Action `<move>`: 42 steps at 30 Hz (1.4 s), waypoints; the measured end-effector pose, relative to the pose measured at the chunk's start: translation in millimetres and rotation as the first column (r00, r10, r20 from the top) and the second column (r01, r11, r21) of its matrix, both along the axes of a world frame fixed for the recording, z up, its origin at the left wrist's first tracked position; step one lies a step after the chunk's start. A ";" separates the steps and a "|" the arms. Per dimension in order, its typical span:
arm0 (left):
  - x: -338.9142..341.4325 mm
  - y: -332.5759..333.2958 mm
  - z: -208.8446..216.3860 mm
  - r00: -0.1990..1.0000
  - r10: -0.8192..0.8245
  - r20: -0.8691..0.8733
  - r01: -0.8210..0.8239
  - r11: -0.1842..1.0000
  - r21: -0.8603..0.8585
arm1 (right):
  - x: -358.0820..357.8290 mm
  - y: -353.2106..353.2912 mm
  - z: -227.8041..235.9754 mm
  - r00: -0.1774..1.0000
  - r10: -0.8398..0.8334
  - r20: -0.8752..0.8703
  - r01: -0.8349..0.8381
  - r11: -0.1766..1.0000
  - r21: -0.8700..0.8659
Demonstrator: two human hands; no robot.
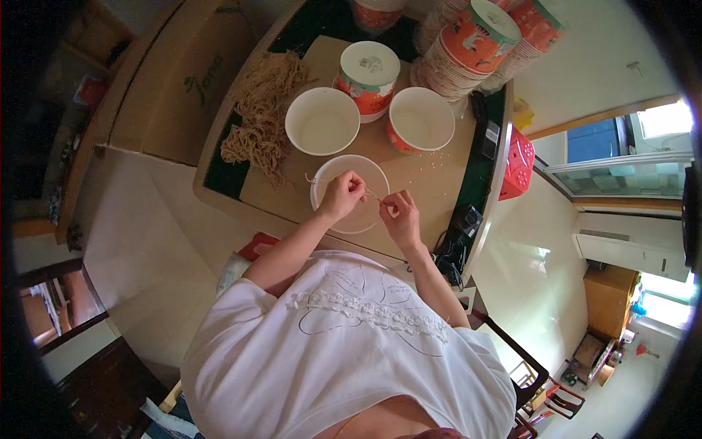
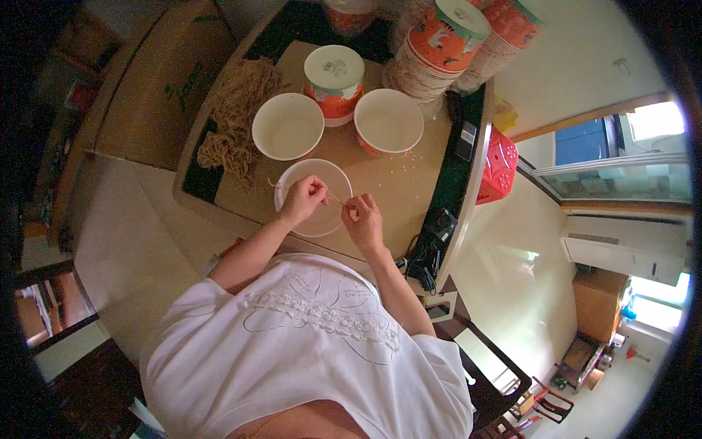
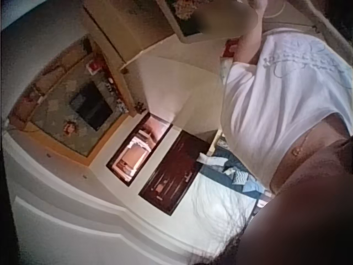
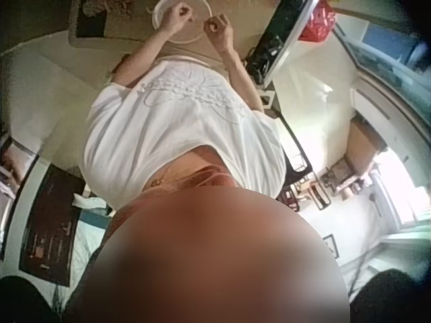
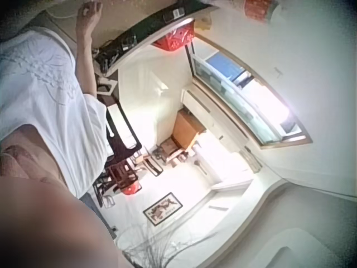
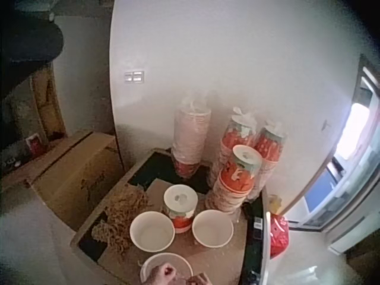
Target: Manually attaching strings to pre-punched holes in paper cups for packaging.
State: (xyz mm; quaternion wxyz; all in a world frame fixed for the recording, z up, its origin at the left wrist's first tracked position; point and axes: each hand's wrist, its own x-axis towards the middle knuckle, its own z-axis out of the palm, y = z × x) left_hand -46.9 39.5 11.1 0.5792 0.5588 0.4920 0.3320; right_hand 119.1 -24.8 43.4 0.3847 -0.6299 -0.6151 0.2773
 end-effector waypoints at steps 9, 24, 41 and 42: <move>3.8 -1.5 -0.7 0.992 -0.105 0.068 0.111 0.990 -0.088 | -0.3 -0.7 -2.9 1.000 -0.007 -0.013 0.008 0.999 0.038; 3.3 -13.5 30.0 0.904 -0.033 -0.427 0.247 0.854 0.457 | -4.7 5.2 0.5 0.988 0.044 0.150 -0.061 0.992 0.110; 0.3 -21.1 83.5 0.943 -0.190 -0.275 0.248 0.949 0.195 | -10.9 -2.5 20.6 0.999 0.024 -0.049 -0.021 0.998 0.051; 2.3 -24.1 84.9 0.947 -0.187 -0.261 0.238 0.954 0.182 | -9.7 -3.6 19.5 0.999 0.020 -0.050 -0.017 0.998 0.053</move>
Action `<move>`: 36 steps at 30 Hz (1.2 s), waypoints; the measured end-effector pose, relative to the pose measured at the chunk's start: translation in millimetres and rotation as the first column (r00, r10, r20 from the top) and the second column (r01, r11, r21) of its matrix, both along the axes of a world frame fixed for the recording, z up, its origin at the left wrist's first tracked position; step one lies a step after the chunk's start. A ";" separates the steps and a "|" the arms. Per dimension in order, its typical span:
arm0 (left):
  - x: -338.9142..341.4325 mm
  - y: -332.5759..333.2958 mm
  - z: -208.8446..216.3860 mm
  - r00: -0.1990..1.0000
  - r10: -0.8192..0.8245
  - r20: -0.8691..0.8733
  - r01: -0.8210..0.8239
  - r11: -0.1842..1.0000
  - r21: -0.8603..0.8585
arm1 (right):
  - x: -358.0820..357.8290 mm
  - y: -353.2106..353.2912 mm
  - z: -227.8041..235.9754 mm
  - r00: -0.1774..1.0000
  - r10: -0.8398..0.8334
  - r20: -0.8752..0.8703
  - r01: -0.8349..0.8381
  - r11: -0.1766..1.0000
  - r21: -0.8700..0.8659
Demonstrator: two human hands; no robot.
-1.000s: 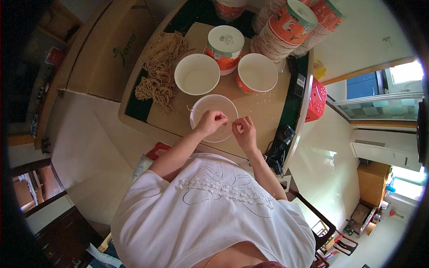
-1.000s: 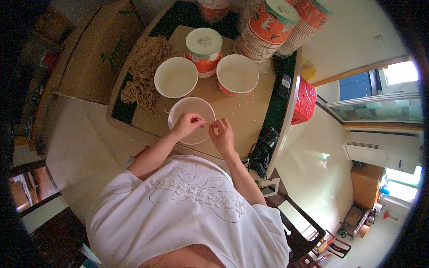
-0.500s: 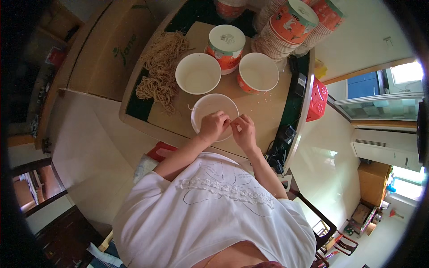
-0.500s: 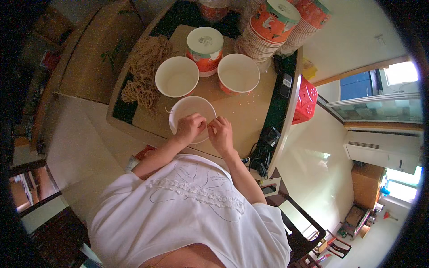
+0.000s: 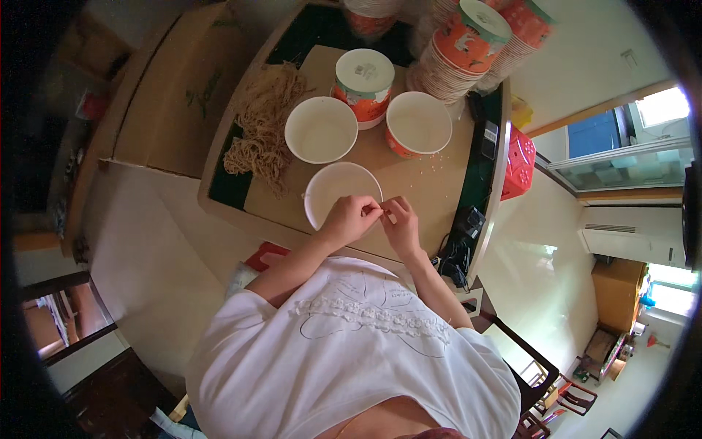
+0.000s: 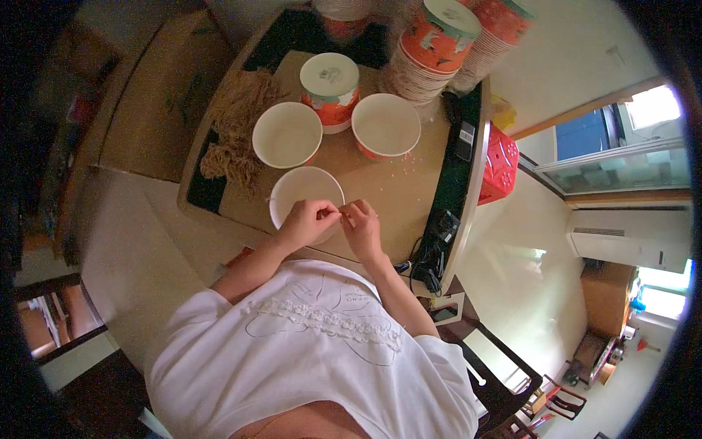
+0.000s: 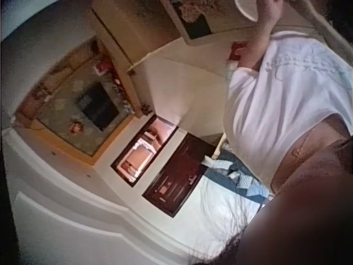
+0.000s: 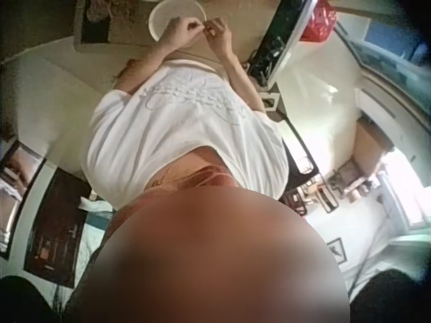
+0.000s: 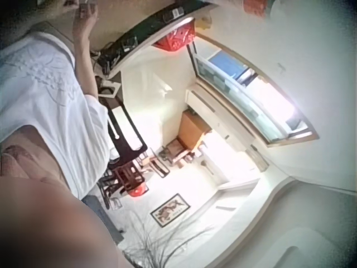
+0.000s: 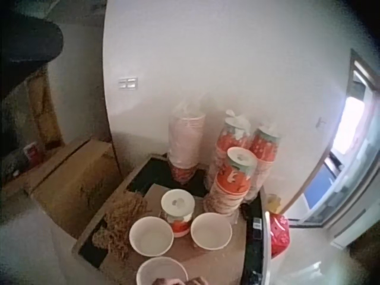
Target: Manually attaching strings to pre-punched holes in paper cups for packaging.
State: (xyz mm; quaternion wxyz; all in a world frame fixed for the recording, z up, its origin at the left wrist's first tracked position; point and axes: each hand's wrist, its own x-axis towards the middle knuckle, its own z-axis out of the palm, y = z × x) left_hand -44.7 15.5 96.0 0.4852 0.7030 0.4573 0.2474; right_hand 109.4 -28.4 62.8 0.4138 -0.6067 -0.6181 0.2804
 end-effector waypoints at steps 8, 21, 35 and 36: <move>5.1 -4.9 5.6 0.997 0.053 -0.055 -0.046 0.993 0.109 | 4.3 -10.3 3.3 0.998 0.002 0.062 -0.009 0.994 0.107; 5.8 -15.4 7.1 0.988 0.077 0.131 -0.075 0.997 -0.023 | 10.1 -10.9 -11.1 0.996 -0.080 0.048 0.070 0.980 0.185; 6.2 -22.5 22.7 0.960 0.104 0.260 -0.030 0.962 -0.273 | 4.6 -8.3 7.4 0.996 -0.074 -0.043 0.073 0.997 -0.021; 6.7 -21.6 22.8 0.961 0.112 0.255 -0.035 0.956 -0.290 | 5.9 -8.2 6.9 0.996 -0.075 -0.042 0.074 0.997 -0.021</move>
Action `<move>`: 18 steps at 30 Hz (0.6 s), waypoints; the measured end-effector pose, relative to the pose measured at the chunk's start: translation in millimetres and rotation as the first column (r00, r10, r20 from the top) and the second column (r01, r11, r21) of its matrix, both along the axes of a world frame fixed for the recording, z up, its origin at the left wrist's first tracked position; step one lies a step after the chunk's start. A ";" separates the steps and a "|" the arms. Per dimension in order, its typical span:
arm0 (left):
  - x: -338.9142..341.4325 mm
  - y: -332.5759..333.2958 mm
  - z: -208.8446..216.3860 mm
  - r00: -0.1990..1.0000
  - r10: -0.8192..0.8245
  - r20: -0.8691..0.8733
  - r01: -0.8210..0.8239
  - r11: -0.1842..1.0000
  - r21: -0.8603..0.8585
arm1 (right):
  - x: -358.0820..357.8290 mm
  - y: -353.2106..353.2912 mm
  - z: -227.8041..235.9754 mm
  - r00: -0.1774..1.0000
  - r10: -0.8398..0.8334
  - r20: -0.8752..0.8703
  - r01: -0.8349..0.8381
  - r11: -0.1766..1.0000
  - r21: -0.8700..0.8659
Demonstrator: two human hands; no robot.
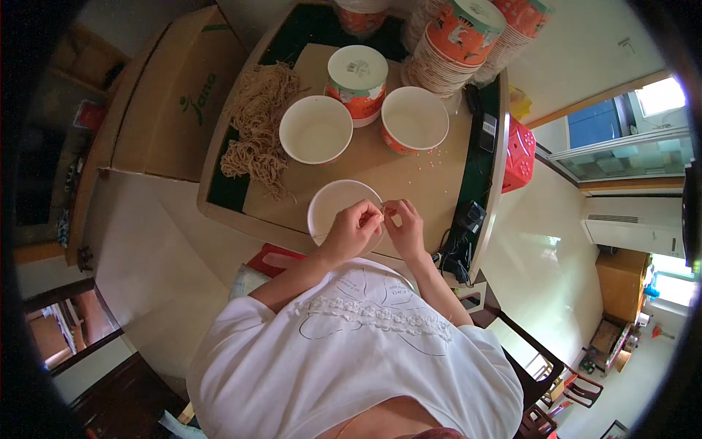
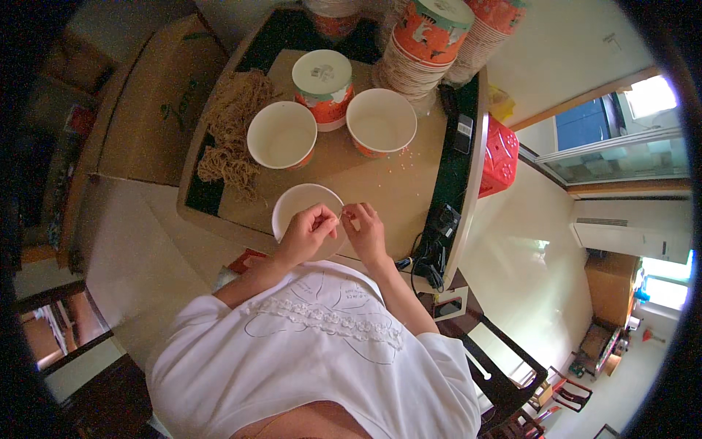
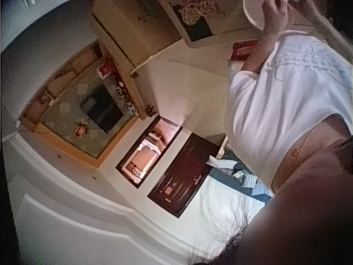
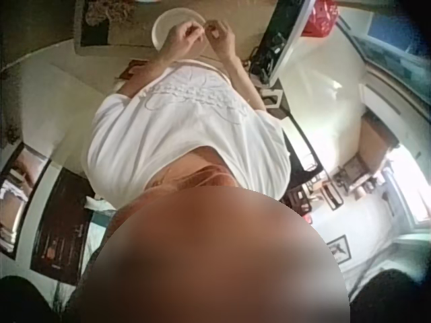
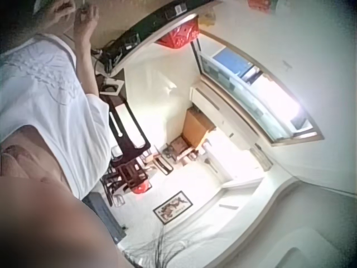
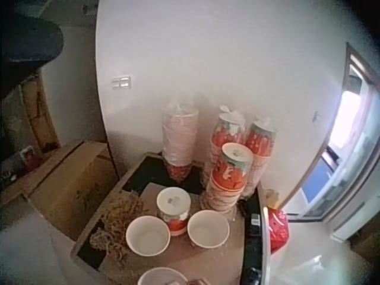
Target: Manually attaching strings to pre-punched holes in paper cups for packaging.
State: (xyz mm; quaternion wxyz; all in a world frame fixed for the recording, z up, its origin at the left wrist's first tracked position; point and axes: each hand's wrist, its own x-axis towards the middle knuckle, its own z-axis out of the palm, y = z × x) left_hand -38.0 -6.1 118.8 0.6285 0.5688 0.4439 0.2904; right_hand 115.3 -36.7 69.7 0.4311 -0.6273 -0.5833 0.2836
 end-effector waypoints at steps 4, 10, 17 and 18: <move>1.5 -3.7 -12.0 0.998 0.005 0.066 -0.003 1.000 -0.022 | 10.8 -1.9 -23.0 0.984 0.015 -0.178 -0.026 0.998 -0.059; -2.6 -2.4 -27.0 0.994 0.049 0.096 -0.044 0.998 -0.051 | 31.0 4.6 -49.6 0.570 -0.354 -0.741 -0.014 0.898 -0.439; 1.8 -4.6 -27.2 0.997 0.020 0.070 -0.013 0.996 -0.090 | 24.0 -11.6 -36.7 0.974 -0.193 -0.120 0.195 0.981 0.011; 2.1 -5.5 -26.0 0.998 0.017 0.060 -0.012 0.997 -0.082 | 18.2 -9.5 -25.3 0.974 -0.191 -0.122 0.193 0.981 0.011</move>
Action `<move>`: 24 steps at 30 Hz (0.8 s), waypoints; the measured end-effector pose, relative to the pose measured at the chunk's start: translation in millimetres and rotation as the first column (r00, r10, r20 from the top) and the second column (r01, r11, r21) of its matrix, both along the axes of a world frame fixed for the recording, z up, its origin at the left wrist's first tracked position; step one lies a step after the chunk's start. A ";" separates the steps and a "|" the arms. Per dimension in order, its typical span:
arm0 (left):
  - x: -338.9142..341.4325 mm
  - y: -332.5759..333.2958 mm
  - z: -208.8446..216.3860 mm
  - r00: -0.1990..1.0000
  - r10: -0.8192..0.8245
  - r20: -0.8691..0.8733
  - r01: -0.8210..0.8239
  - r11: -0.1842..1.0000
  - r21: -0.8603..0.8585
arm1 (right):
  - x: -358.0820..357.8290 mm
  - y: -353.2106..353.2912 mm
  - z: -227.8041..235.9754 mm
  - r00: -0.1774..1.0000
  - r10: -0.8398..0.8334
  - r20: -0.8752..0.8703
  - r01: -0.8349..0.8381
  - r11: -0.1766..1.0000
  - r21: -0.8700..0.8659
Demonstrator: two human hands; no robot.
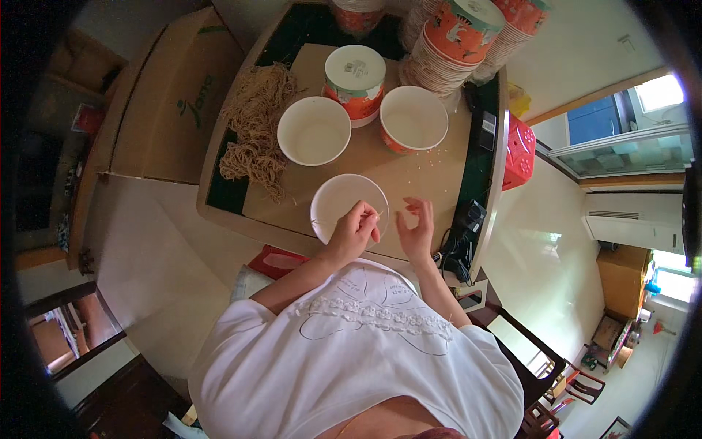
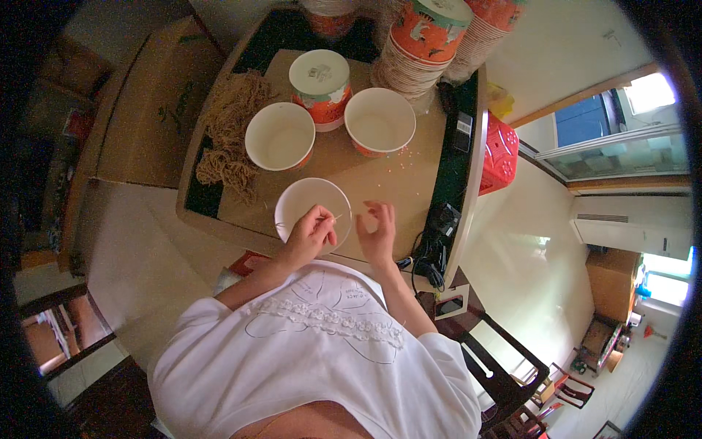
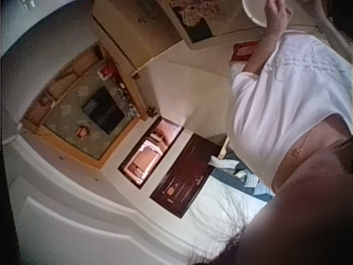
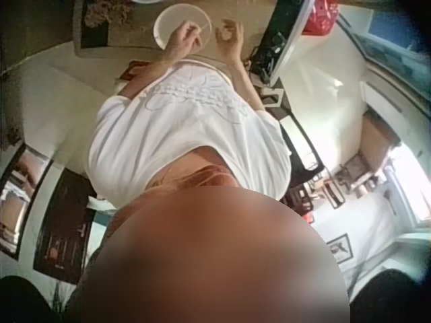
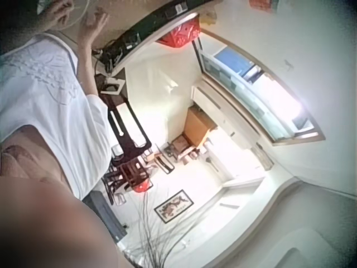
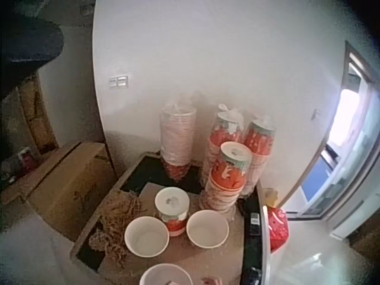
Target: Manually attaching strings to pre-punched holes in paper cups for packaging.
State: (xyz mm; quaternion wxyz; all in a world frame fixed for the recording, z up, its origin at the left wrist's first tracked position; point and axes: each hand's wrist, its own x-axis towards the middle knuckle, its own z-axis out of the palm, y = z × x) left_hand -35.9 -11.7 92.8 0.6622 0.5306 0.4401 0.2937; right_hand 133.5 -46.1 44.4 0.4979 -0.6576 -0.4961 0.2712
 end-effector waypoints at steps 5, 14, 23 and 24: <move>5.6 -6.4 8.0 0.999 -0.030 0.035 0.029 0.999 0.030 | -14.1 7.8 12.5 0.981 0.120 0.150 -0.106 0.989 -0.099; 3.3 2.1 79.3 0.977 -0.213 -0.022 0.214 0.974 0.073 | 4.6 7.9 42.3 0.966 0.229 0.116 -0.181 0.928 -0.327; 28.4 107.5 201.8 0.969 -0.230 -0.094 0.219 0.611 0.761 | 109.2 92.2 194.2 0.994 -0.078 0.080 0.053 0.961 0.271; 38.9 123.6 207.4 0.970 -0.194 -0.148 0.229 0.518 0.824 | 122.4 117.1 204.5 0.991 -0.102 0.090 0.052 0.894 0.445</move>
